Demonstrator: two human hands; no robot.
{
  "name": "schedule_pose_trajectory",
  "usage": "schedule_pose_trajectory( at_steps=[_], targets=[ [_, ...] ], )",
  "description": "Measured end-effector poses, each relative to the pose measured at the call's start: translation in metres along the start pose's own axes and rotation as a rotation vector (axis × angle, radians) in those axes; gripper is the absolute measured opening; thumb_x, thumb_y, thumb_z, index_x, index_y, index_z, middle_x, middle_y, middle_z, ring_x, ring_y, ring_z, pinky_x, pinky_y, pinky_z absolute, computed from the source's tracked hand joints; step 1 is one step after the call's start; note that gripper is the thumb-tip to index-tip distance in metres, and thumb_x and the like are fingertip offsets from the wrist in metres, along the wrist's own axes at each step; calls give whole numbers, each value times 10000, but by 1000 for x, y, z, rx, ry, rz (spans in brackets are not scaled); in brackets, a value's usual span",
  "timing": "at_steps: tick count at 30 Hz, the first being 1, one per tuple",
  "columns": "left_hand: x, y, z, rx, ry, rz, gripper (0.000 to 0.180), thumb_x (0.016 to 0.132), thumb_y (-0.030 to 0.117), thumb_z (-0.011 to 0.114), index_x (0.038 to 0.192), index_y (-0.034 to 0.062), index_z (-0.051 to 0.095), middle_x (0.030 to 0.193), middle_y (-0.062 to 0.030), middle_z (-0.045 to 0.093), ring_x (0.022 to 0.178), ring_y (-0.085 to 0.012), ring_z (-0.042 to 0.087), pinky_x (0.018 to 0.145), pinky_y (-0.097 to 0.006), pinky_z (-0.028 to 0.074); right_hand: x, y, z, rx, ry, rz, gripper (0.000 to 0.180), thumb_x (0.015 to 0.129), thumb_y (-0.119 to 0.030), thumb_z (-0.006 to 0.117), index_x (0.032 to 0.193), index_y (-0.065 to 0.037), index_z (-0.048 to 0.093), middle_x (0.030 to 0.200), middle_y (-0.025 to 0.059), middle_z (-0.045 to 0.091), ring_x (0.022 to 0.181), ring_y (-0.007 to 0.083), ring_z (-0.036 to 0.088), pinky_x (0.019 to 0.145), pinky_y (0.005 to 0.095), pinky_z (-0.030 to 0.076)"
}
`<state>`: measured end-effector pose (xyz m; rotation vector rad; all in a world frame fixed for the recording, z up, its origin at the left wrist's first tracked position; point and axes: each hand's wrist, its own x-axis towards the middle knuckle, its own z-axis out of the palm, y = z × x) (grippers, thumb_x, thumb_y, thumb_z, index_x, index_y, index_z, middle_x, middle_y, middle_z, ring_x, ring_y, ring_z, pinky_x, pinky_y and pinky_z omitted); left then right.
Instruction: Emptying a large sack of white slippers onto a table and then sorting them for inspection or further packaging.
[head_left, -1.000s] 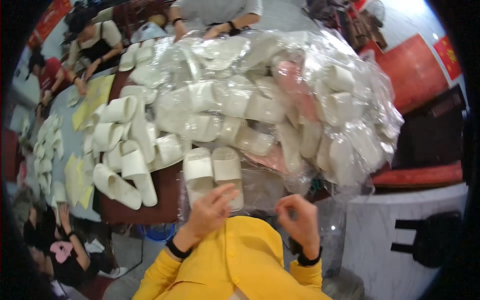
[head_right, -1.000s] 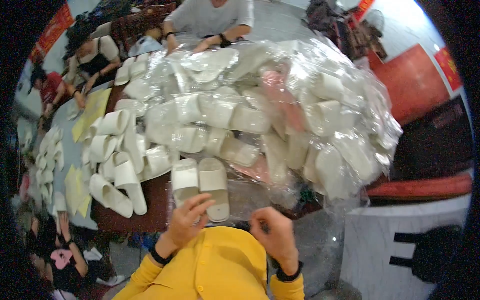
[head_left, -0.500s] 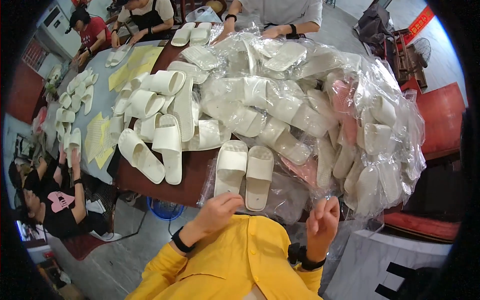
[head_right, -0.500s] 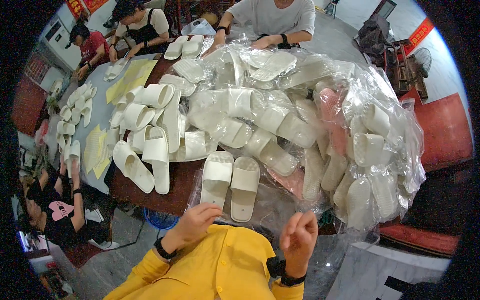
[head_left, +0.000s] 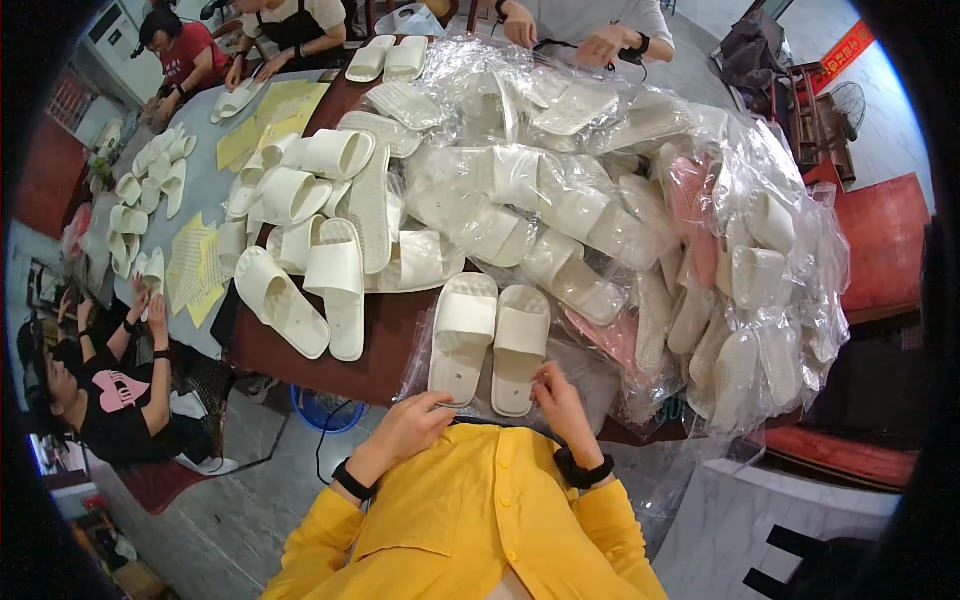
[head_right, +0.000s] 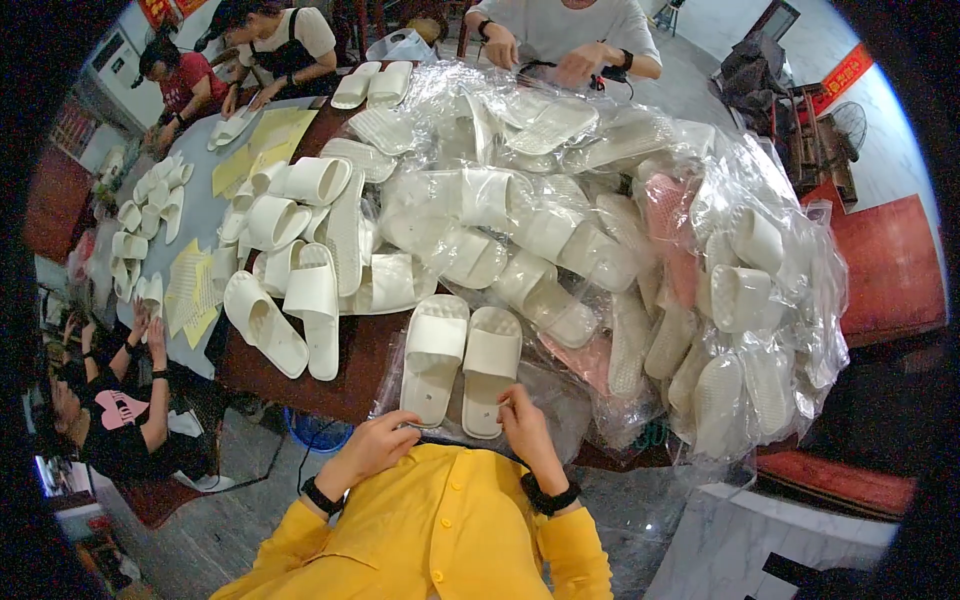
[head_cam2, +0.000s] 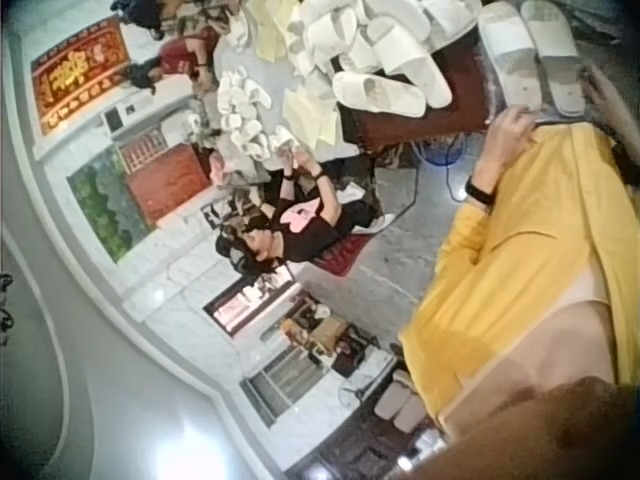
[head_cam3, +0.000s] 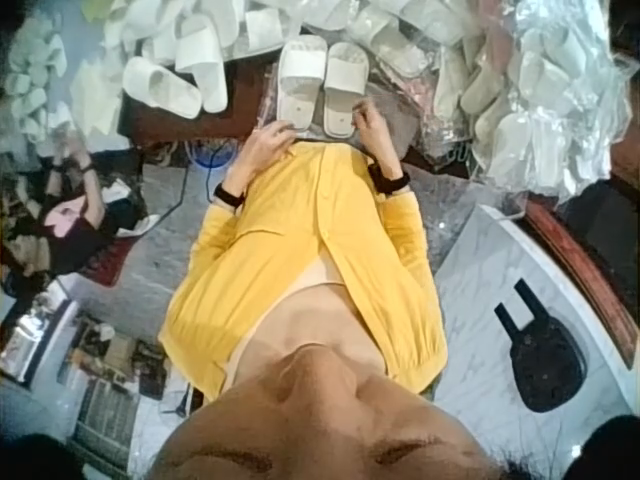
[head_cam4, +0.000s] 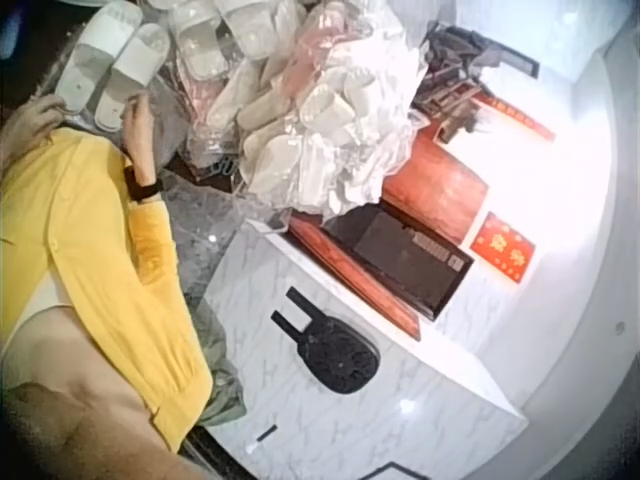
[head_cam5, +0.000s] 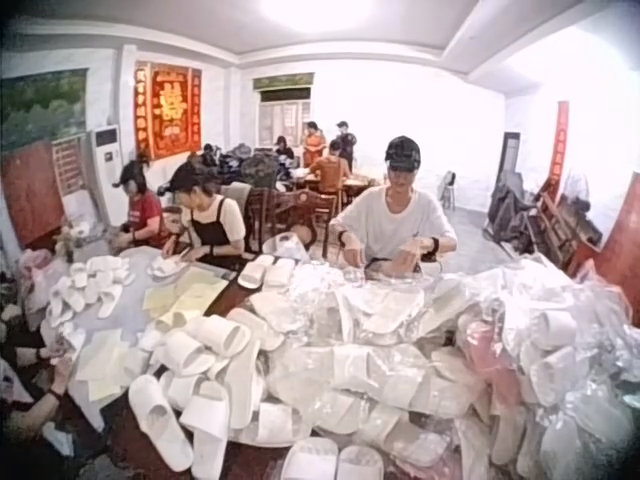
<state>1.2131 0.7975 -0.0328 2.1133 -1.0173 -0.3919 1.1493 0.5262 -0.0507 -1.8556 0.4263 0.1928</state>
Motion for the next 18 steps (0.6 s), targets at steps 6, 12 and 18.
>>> schedule_pose_trajectory(
  at_steps=[6, 12, 18],
  targets=[
    [6, -8, 6, 30, 28, -2, 101, 817, 115, 634, 871, 32, 614, 1085, -108, 600, 934, -303, 611, 769, -381, 515, 12, 21, 15, -326, -10, -214, 196, 859, -29, 544, 1045, 16, 584, 971, 205, 618, 897, 360, 609, 774, 389, 491],
    [24, -23, 20, 74, 129, -61, 107, 815, 115, 647, 840, 24, 595, 1017, -101, 585, 894, -304, 598, 731, -389, 506, 16, 17, 30, -544, -53, -356, 559, 816, -102, 646, 1301, 42, 408, 1251, 298, 450, 1174, 468, 421, 972, 464, 402],
    [48, -31, 38, 116, 217, -22, 121, 802, 106, 658, 820, 15, 580, 966, -104, 566, 893, -301, 579, 730, -386, 491, 2, 7, 22, -512, -164, -253, 699, 860, -232, 655, 1423, -18, 302, 1413, 393, 216, 1311, 511, 276, 1054, 483, 319]
  ],
)
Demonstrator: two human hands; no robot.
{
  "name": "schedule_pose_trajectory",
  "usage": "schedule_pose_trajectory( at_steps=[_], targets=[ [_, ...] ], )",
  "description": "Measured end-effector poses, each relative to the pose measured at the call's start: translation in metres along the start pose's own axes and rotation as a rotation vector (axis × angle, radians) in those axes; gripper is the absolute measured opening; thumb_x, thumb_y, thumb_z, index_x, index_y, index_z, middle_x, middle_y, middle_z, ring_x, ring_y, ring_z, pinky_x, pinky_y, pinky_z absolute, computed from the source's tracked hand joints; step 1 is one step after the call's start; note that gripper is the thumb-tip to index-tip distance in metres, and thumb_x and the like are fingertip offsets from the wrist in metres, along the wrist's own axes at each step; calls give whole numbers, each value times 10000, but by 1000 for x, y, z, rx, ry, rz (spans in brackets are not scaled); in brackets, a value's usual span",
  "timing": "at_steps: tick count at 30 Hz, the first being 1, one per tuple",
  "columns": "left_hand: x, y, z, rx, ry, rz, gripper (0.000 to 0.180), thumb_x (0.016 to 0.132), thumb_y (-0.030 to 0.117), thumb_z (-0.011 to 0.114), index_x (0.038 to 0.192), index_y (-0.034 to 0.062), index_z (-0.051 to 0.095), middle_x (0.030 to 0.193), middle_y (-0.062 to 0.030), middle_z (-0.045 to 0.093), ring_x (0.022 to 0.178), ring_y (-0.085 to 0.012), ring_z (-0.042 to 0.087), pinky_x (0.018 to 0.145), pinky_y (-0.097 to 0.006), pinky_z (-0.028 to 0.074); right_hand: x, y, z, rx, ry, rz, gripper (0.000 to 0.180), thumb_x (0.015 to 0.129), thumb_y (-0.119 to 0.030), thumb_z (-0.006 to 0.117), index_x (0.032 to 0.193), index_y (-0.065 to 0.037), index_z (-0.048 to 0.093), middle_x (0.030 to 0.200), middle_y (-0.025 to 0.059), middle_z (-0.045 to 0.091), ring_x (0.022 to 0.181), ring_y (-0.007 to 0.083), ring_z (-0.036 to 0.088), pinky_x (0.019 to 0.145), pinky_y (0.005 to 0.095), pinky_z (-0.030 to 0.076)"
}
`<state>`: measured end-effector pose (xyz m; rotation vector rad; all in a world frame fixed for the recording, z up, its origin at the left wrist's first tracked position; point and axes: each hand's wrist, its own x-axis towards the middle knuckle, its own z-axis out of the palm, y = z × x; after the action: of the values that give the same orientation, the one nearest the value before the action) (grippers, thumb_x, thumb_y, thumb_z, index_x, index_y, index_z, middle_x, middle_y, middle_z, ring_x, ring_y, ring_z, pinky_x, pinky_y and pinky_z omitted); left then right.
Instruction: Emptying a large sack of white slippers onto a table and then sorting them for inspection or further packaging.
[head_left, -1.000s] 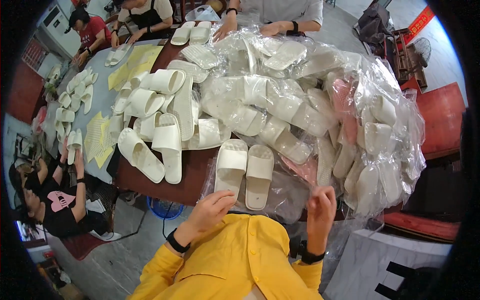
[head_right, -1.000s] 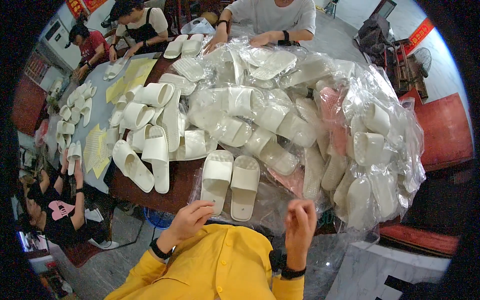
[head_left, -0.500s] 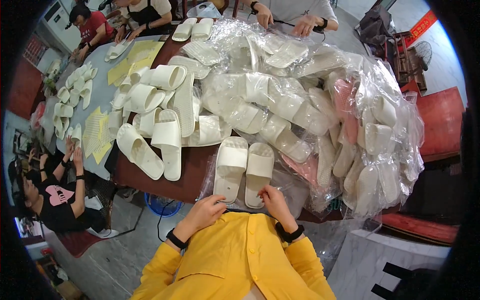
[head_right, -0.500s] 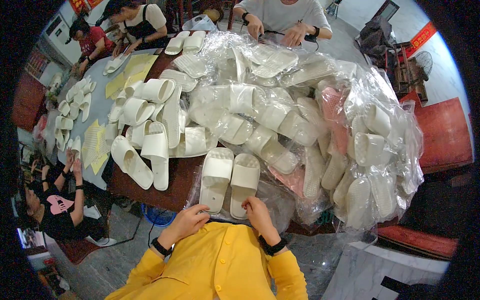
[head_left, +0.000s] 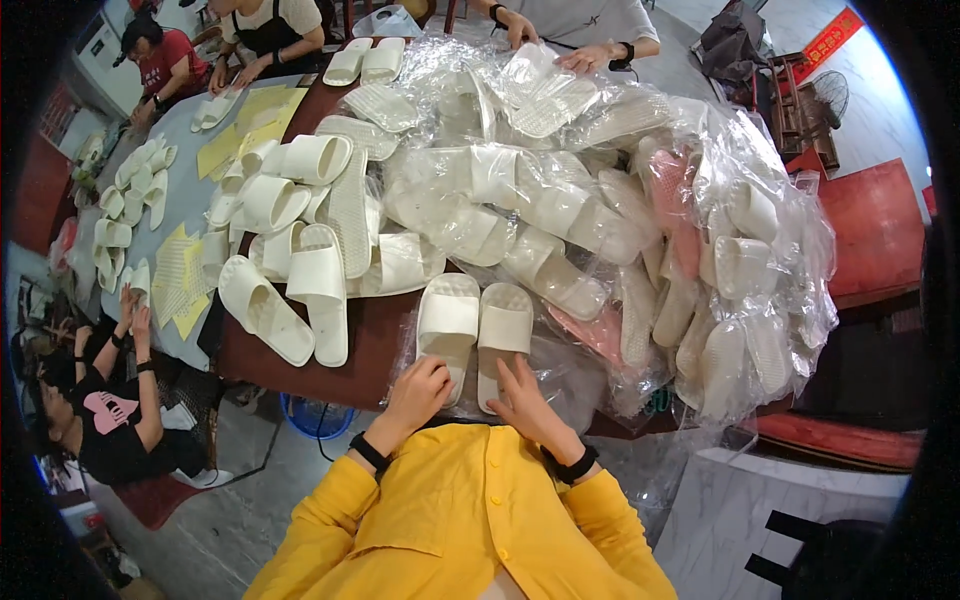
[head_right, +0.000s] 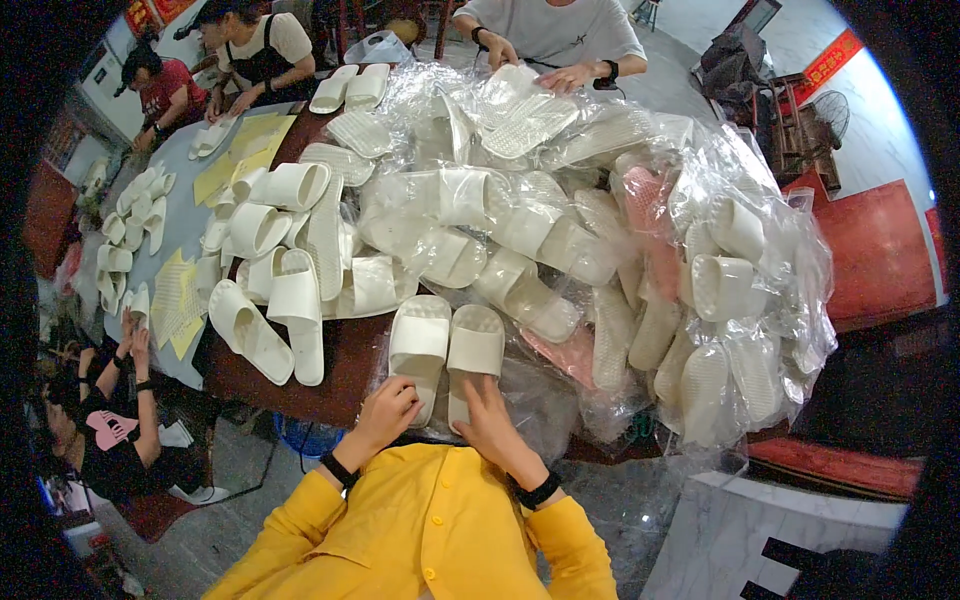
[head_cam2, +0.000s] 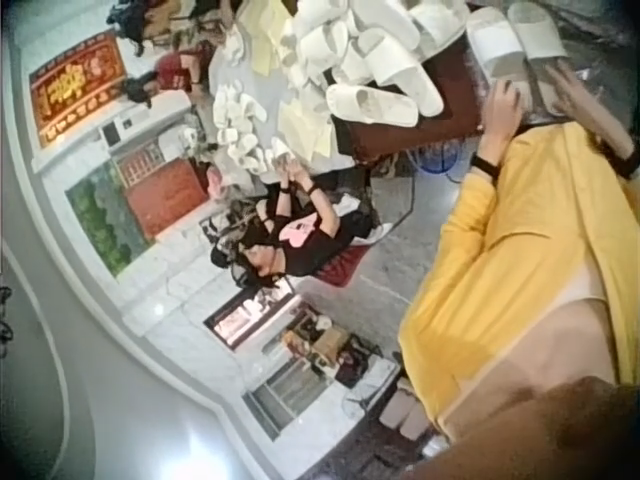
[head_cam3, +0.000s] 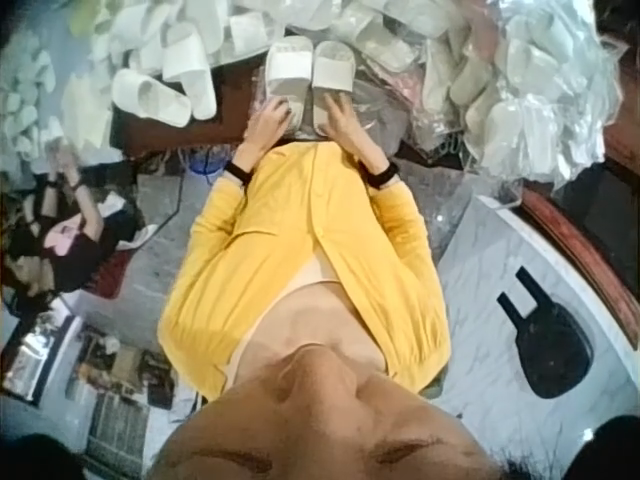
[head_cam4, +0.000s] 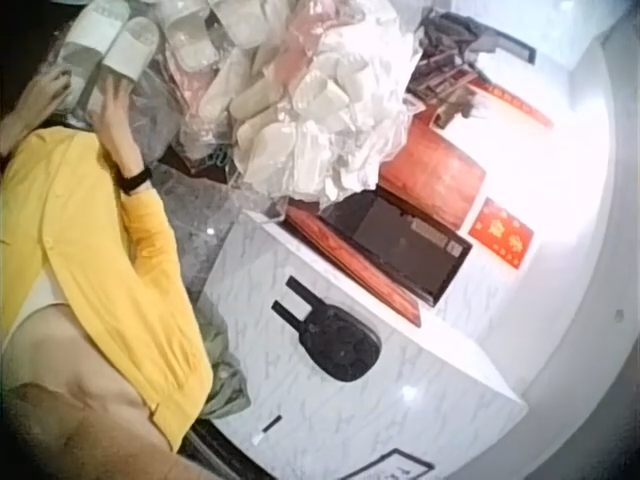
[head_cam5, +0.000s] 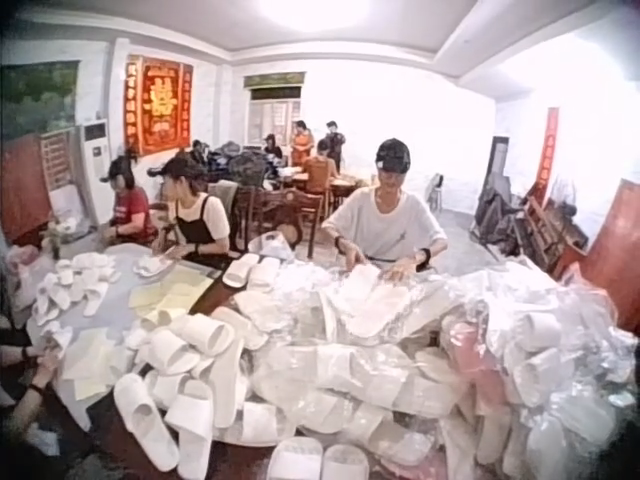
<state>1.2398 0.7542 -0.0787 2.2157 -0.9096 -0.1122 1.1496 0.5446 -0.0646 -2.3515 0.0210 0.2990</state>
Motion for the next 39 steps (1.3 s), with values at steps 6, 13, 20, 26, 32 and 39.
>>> schedule_pose_trajectory(
  at_steps=[6, 13, 20, 26, 32, 39],
  targets=[
    [14, 4, 9, -12, 22, -31, 138, 797, 96, 658, 832, -7, 572, 959, -123, 556, 902, -312, 566, 753, -382, 487, 1, 3, -35, 157, 22, -37, 415, 884, -152, 619, 1266, -17, 523, 1298, 257, 497, 1150, 371, 541, 909, 386, 454],
    [13, -3, 12, -19, 57, -44, 129, 799, 83, 650, 849, -11, 578, 965, -136, 553, 919, -325, 559, 785, -391, 482, 70, 20, -60, 219, 331, 64, 245, 875, -71, 558, 1108, -23, 614, 1097, 213, 609, 946, 353, 607, 802, 375, 480],
    [16, -1, 15, -8, 105, -42, 136, 775, 77, 673, 839, 0, 580, 1001, -141, 571, 917, -324, 580, 770, -395, 493, 126, 46, -21, -133, 463, 15, 343, 854, -147, 567, 1160, 6, 582, 1181, 212, 586, 1113, 389, 515, 936, 449, 419],
    [10, -2, 17, 47, 144, -101, 343, 791, 137, 676, 1081, -1, 553, 1129, -195, 520, 1035, -369, 540, 878, -420, 458, 116, 36, -23, -39, 587, 0, 308, 850, -124, 576, 1121, 21, 603, 1139, 194, 610, 1086, 358, 545, 933, 439, 418],
    [20, -8, 23, 115, -38, -123, 462, 803, 211, 669, 1147, -49, 502, 1111, -200, 501, 981, -384, 510, 859, -439, 437, 114, 13, -38, 209, 510, -22, 230, 832, -32, 586, 1057, -18, 630, 1003, 183, 636, 926, 330, 615, 803, 387, 480],
    [25, -19, 29, 167, -63, -94, 500, 821, 252, 661, 1188, -51, 508, 1123, -211, 506, 1024, -378, 500, 883, -436, 423, 150, -20, -24, 59, 297, -180, 410, 839, -63, 563, 1242, -137, 546, 1063, 154, 617, 888, 316, 631, 749, 398, 509]
  ],
)
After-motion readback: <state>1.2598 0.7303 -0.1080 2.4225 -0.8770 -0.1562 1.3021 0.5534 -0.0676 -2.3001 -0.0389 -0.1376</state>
